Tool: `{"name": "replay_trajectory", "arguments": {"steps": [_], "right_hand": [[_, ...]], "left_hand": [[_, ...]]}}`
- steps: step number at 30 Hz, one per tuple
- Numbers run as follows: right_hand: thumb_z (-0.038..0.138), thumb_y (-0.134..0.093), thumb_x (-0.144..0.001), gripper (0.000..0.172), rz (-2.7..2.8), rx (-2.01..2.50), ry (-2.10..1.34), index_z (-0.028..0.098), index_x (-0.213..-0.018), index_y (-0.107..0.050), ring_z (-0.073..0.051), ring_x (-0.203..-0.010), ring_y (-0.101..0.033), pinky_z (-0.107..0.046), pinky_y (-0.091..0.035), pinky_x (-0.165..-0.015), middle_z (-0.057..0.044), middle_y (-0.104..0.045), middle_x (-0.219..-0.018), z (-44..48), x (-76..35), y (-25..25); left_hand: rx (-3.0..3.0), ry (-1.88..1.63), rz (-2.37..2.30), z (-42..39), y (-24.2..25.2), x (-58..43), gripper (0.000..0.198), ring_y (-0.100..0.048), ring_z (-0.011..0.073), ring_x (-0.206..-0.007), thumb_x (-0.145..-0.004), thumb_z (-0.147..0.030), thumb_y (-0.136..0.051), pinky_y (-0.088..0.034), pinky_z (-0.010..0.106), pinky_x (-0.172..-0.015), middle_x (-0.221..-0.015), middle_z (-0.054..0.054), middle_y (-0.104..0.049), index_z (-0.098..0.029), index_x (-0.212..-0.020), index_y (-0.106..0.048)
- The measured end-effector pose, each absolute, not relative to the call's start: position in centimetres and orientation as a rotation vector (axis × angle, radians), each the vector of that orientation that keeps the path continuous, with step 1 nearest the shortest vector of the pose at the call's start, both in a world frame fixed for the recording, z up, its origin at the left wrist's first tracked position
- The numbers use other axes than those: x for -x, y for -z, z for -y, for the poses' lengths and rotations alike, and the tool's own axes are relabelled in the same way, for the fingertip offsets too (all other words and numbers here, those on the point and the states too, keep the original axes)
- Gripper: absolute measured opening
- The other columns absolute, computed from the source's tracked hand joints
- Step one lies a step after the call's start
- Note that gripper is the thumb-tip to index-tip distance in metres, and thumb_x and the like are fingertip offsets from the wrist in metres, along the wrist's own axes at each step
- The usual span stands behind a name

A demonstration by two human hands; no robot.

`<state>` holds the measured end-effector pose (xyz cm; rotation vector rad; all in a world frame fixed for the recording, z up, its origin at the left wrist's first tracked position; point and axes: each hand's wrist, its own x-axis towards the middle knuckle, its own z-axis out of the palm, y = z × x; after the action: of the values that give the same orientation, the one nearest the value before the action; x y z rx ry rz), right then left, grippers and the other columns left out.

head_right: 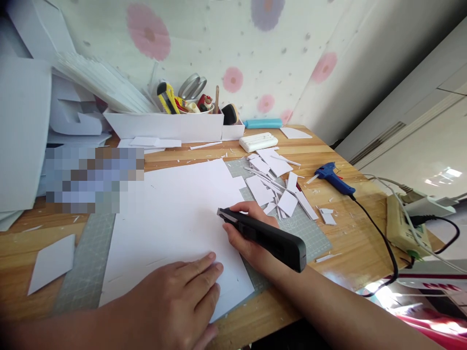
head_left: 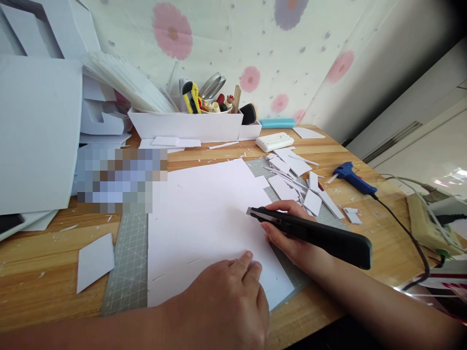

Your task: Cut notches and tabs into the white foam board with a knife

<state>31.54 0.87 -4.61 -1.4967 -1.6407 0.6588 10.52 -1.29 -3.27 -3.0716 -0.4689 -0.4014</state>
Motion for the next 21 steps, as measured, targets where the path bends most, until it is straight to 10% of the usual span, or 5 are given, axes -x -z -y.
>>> {"name": "replay_trajectory", "arguments": {"steps": [21], "right_hand": [[0.027,-0.07,-0.086,0.025,1.945,1.312,-0.309,0.026,-0.108,-0.058,-0.015,-0.061,-0.068,-0.026,-0.054,-0.057,0.0,-0.073,-0.079,0.1,-31.6,4.3]], "left_hand": [[3.047,0.35,0.339,1.2,2.8,-10.9,0.017,-0.069,0.032,-0.108,-0.088,-0.022,-0.064,-0.054,0.042,-0.096,-0.109,0.021,-0.074,-0.008,-0.092,-0.073]]}}
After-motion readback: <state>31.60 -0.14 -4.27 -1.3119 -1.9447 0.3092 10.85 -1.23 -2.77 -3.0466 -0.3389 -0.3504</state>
